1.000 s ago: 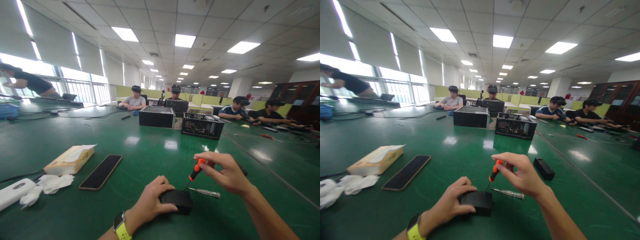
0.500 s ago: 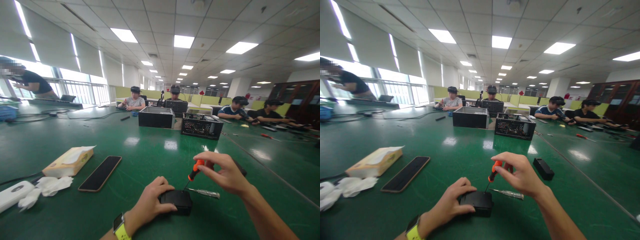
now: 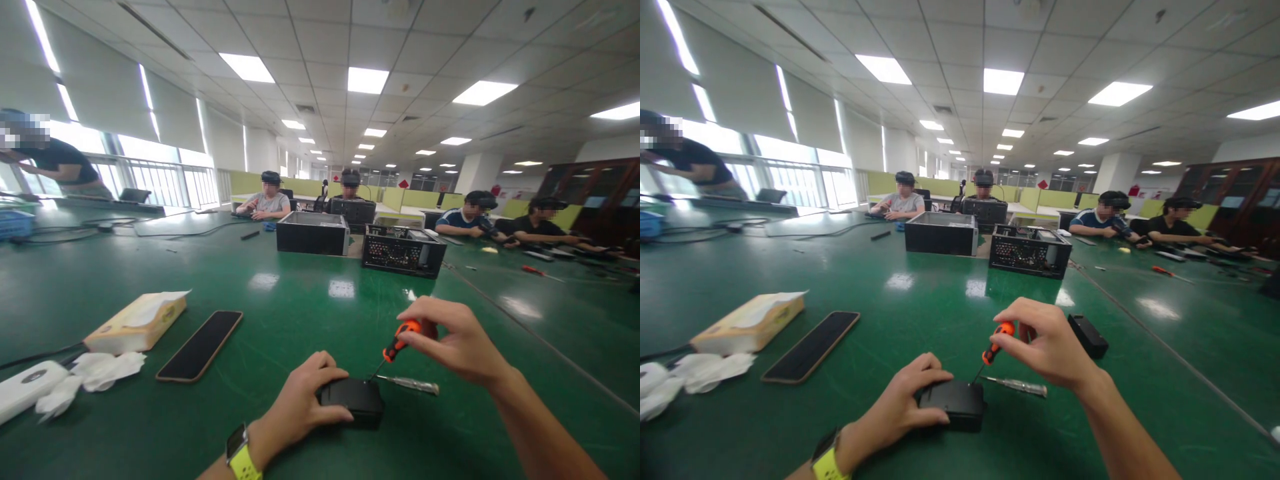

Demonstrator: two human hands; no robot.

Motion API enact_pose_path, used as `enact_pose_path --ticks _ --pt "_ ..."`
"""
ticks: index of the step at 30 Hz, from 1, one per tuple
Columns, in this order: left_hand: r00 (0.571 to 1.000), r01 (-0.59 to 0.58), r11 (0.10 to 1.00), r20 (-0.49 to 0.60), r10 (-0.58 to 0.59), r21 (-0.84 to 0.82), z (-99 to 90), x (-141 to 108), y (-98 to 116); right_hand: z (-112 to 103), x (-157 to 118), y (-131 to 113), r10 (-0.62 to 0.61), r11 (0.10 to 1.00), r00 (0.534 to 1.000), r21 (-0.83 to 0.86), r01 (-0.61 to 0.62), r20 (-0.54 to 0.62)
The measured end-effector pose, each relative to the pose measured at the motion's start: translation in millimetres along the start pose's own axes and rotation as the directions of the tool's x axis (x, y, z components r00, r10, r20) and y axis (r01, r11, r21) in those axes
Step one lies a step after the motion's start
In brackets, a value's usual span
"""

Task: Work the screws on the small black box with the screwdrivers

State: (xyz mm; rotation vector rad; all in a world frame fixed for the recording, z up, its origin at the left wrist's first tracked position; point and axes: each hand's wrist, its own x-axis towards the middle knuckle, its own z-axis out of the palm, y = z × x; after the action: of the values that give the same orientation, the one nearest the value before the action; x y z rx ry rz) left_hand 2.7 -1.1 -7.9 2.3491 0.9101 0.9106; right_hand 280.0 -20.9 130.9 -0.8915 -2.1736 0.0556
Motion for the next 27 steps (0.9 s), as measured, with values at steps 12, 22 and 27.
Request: enact_pose_path --ticks 12,22,27 --pt "1.000 -0.010 1.000 -0.001 0.010 -0.002 0.5 1 -1 24 1 -9 -0.042 0.991 0.990 0.121 0.059 -0.132" --pt "1.000 -0.016 1.000 -0.002 0.016 0.024 0.8 1 -4 30 2 -7 -0.070 0.994 0.992 0.078 0.079 -0.107" --pt "1.000 -0.017 1.000 0.006 0.017 0.014 1.0 0 -4 28 1 -9 -0.131 0.987 0.989 0.083 0.137 -0.075"
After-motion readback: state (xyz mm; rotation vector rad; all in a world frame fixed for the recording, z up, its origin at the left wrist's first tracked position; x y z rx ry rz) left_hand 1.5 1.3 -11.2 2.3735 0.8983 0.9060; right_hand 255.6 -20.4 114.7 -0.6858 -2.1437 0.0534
